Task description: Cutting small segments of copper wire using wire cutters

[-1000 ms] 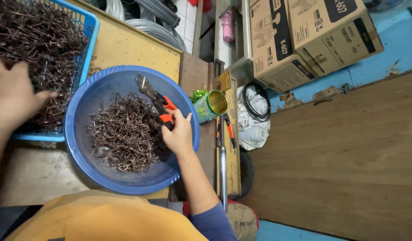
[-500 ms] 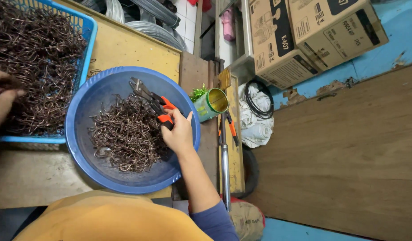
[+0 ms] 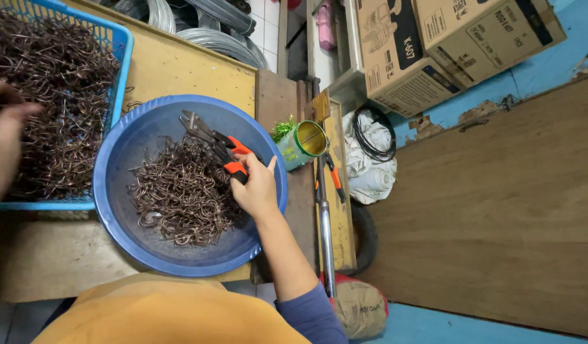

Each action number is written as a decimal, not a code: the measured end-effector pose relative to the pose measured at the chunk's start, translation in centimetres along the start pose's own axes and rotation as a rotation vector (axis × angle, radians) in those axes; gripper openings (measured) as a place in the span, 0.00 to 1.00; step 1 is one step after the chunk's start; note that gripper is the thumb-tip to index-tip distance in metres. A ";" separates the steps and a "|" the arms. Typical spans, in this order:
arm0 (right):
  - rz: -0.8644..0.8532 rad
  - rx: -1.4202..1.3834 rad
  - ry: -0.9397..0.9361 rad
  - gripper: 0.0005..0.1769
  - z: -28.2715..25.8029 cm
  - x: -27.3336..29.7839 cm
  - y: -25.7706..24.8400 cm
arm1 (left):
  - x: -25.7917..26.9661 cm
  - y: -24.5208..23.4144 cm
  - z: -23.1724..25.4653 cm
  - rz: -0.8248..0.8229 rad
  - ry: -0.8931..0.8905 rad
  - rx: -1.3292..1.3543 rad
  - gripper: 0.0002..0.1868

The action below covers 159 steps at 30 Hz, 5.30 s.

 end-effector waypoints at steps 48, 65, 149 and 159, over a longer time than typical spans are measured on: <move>0.029 0.069 -0.016 0.11 1.1 0.3 0.6 | 3.3 17.8 9.0 -0.755 -0.138 -0.554 0.13; 0.054 0.054 -0.062 0.11 -0.6 0.3 -0.2 | 2.5 16.0 12.6 -0.803 -0.144 -0.619 0.15; -0.005 -0.814 0.411 0.21 9.4 1.0 3.3 | 2.2 15.6 12.8 -0.863 -0.505 0.103 0.15; -0.056 -1.217 0.499 0.27 6.8 2.4 2.7 | 0.0 13.5 12.8 -0.446 -0.288 0.508 0.11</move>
Point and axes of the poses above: each hand's wrist, its own x-axis away from the middle knuckle, its own y-axis out of the palm, z = x × y, the point moved 6 cm from there along -x, towards the middle knuckle, and after that the axes turned 3 degrees about z, right-handed, at the moved point
